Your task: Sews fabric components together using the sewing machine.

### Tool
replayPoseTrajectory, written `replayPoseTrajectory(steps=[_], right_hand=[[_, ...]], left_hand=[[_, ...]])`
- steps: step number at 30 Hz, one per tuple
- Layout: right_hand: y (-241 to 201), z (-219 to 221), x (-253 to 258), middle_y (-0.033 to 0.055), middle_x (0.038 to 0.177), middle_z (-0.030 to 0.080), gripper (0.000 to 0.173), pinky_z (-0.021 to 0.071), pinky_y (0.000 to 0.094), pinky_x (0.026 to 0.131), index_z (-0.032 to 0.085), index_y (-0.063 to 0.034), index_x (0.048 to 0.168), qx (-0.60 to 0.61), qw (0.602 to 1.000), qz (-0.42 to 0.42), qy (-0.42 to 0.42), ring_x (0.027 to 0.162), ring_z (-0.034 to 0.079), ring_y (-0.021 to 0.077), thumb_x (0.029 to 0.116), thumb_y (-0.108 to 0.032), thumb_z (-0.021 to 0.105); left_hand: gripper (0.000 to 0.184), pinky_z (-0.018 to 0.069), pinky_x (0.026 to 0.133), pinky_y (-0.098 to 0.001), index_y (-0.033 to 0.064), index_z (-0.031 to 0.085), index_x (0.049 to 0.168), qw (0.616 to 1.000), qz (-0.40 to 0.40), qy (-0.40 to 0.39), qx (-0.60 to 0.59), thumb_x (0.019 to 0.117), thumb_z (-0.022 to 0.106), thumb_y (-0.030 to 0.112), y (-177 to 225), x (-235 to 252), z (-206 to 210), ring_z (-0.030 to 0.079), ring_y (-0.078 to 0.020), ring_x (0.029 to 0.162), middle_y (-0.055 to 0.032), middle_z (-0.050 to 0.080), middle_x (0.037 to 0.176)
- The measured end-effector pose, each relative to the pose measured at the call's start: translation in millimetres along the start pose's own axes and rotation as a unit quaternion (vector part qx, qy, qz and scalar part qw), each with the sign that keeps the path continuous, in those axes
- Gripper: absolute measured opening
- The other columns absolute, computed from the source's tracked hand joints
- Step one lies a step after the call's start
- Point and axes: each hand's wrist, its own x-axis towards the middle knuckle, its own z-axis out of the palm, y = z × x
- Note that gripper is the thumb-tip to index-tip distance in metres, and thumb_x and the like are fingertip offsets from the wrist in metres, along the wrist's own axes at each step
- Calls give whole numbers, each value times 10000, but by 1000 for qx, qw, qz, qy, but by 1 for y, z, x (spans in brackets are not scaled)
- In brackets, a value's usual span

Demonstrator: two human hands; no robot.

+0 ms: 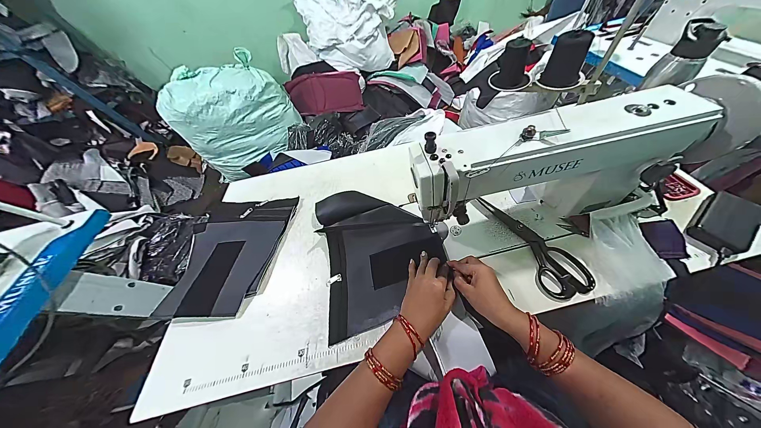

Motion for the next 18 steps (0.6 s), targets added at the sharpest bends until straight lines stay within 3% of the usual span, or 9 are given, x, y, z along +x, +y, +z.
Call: replayPoseTrajectory(steps=[6,9,13,18], right_hand=[[3,2,-1,235,1054,664,328,519,313,794,720,66,1194,-10,999,-34,6,880,633,236,919,23,545],[6,3,-2,213,1078,692,307,532,294,830,722,61,1183,40,999,-8,20,924,660,204,933,-8,557],[10,6,-3,168,1040,711,297,527,217,776,719,56,1174,82,995,15,46,855,655,101,924,-36,589],[10,6,-5,163,1024,706,279,522,195,761,724,65,1148,95,994,9,48,837,646,78,923,-27,586]], left_hand=[[319,294,1164,-691,-40,741,1184,1000,17,6,-20,957,594,130,-3,-1,-1,493,-480,1392,-265,635,1362],[333,326,1142,-698,-28,738,1200,999,29,33,-14,943,610,141,-6,-3,3,528,-480,1359,-257,656,1334],[338,338,1136,-695,-14,734,1211,999,28,43,-7,944,614,154,-6,-4,4,542,-474,1347,-247,661,1328],[335,328,1137,-702,-8,732,1221,999,31,35,-2,952,611,151,-5,-4,4,525,-483,1360,-261,649,1336]])
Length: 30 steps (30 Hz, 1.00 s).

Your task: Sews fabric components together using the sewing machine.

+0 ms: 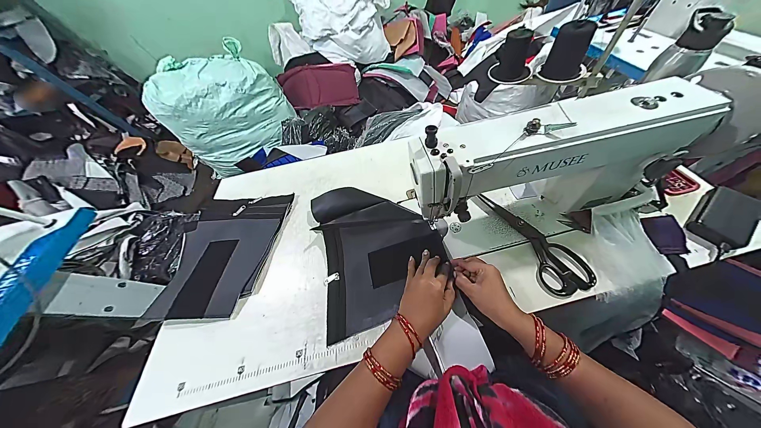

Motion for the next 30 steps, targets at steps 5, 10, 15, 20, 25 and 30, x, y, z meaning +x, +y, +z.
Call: replayPoseTrajectory(steps=[5,10,15,20,25,30], right_hand=[[0,-1,-3,195,1051,703,277,518,220,775,743,58,1125,-19,999,-29,-8,880,651,129,923,-18,569],[-5,-1,-4,234,1037,676,308,532,315,819,734,65,1167,-102,992,-61,-40,905,651,245,918,15,559],[-10,12,-8,273,1032,659,288,585,400,784,717,103,1150,-235,965,-113,-35,883,690,351,924,60,543],[-8,20,-10,279,1032,657,236,601,386,752,717,124,1086,-275,952,-135,-14,859,707,345,892,77,592],[-16,17,-12,297,1074,646,220,593,408,796,714,131,1064,-266,959,-95,-37,905,701,364,905,78,573],[-19,17,-12,299,1107,644,215,594,408,800,711,129,1069,-279,955,-85,-46,921,705,365,909,71,581]], left_hand=[[318,304,1144,-715,-25,740,1195,1000,2,-3,-7,965,601,146,0,0,0,510,-499,1369,-275,639,1348],[263,300,1150,-718,-36,774,1093,996,5,35,-78,917,637,104,-5,-3,2,545,-482,1342,-266,675,1296],[256,439,1088,-644,-63,768,1010,990,21,86,-108,830,594,-11,-17,-3,1,654,-428,1225,-238,728,1188],[536,575,775,-490,71,649,1384,999,16,-10,45,860,573,-17,-22,16,-20,673,-375,1128,-90,562,1508],[578,539,891,-511,52,512,1498,958,56,-216,178,927,543,-31,-5,44,-32,569,-408,1263,-82,453,1597],[463,565,856,-503,18,664,1340,978,90,-121,143,885,587,-16,-19,37,-21,642,-399,1180,-99,601,1468]])
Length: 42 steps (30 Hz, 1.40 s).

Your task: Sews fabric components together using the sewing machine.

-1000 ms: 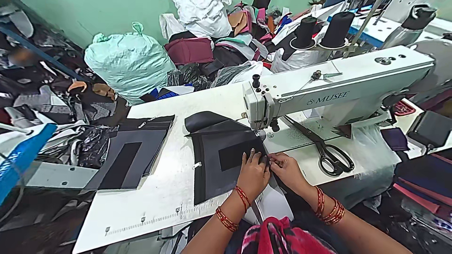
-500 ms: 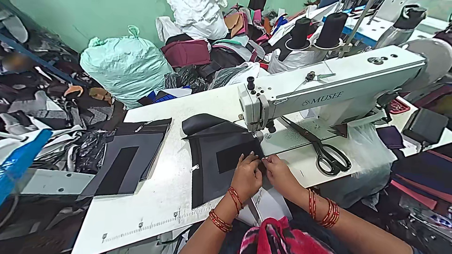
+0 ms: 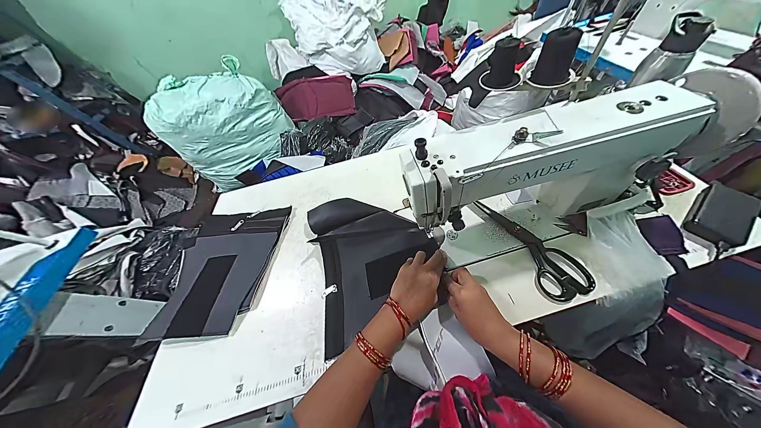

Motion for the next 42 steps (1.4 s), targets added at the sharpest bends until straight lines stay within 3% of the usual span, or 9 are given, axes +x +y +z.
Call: replayPoseTrajectory(steps=[5,11,19,25,32,37,42], right_hand=[[1,2,0,291,1095,651,245,599,411,791,709,126,1104,-5,1000,-4,14,909,707,365,886,83,607],[3,2,-1,288,1078,659,278,600,418,790,698,131,1147,-10,1000,-14,15,915,707,370,885,79,619],[1,5,6,284,1050,655,271,605,401,745,705,124,1138,-35,999,-17,31,866,710,359,883,83,622],[4,0,24,293,1116,641,305,592,423,802,686,116,1204,-27,1000,6,-7,918,699,372,924,71,574],[11,1,44,284,1083,648,275,585,408,821,702,117,1158,-9,1000,-16,21,922,694,365,925,69,564],[5,-9,56,287,1209,615,348,538,420,939,638,102,1295,9,997,38,-62,1063,655,373,979,31,509],[4,-10,59,277,1235,609,361,526,410,958,626,93,1317,23,996,51,-75,1092,643,362,987,27,495]], left_hand=[[416,584,861,-484,3,716,1254,995,5,83,-50,855,597,-1,-5,-8,14,664,-375,1177,-101,653,1402],[459,532,1006,-469,-26,668,1317,995,-12,53,-88,871,557,-25,-3,-14,12,566,-390,1337,-120,607,1459],[424,537,1004,-459,-46,704,1250,989,6,106,-103,841,594,-45,-9,-11,19,604,-405,1286,-141,646,1404],[534,416,1138,-413,-14,568,1437,989,-60,-50,-122,903,551,-18,-13,5,-5,420,-345,1462,-96,472,1586],[487,458,1106,-451,-36,619,1370,992,-34,26,-120,890,534,-54,-29,18,3,514,-404,1368,-212,603,1405],[453,440,1131,-435,-27,636,1353,991,-33,18,-127,918,511,-50,-37,24,1,502,-384,1393,-224,596,1408],[448,368,1191,-443,-24,617,1382,992,-35,-12,-117,955,481,-30,-39,25,-2,473,-391,1425,-248,568,1446]])
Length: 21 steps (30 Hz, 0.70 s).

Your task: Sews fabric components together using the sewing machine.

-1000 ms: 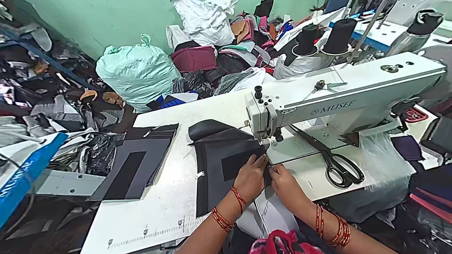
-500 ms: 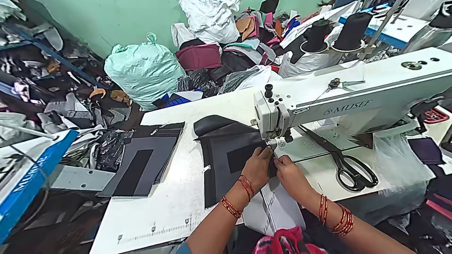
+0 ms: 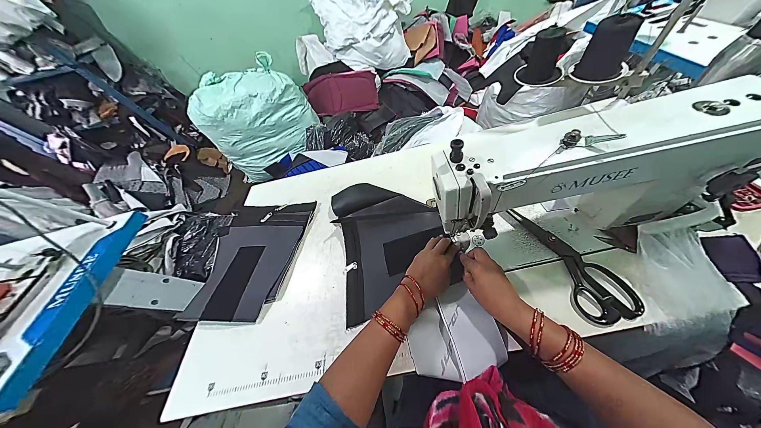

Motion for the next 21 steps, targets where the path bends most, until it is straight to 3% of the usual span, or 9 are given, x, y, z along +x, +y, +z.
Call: replayPoseTrajectory(steps=[3,8,14,18,21], right_hand=[[3,0,0,278,1223,613,349,528,403,956,640,91,1298,7,1000,-6,12,1080,648,356,984,32,498],[3,-2,0,279,1226,610,349,520,400,966,636,87,1307,18,1000,-1,0,1089,642,356,1001,7,490],[1,-3,3,270,1227,610,353,512,396,977,631,84,1315,16,1000,-2,-6,1101,636,353,1005,-4,487],[-2,-6,10,275,1291,599,371,495,404,1020,611,80,1346,11,1000,5,-24,1173,620,353,1015,-10,470],[0,-6,12,268,1304,592,390,492,400,1026,600,65,1370,17,1000,6,-26,1182,614,346,1017,-8,451]], left_hand=[[457,303,1231,-488,-32,614,1383,1000,-19,10,1,940,504,-54,9,-3,3,453,-409,1443,-269,553,1458],[433,340,1207,-531,-42,672,1307,996,-15,86,-29,902,521,-70,11,-10,17,503,-432,1398,-267,607,1399],[426,329,1207,-564,-53,674,1297,995,4,91,-42,901,517,-75,2,-8,15,494,-445,1404,-286,600,1398],[438,278,1236,-548,-47,655,1327,997,-15,66,-47,920,495,-75,-1,-2,10,466,-421,1433,-274,569,1441],[436,313,1221,-547,-44,671,1307,995,-2,94,-37,906,502,-82,-5,-3,16,504,-418,1404,-264,596,1416]])
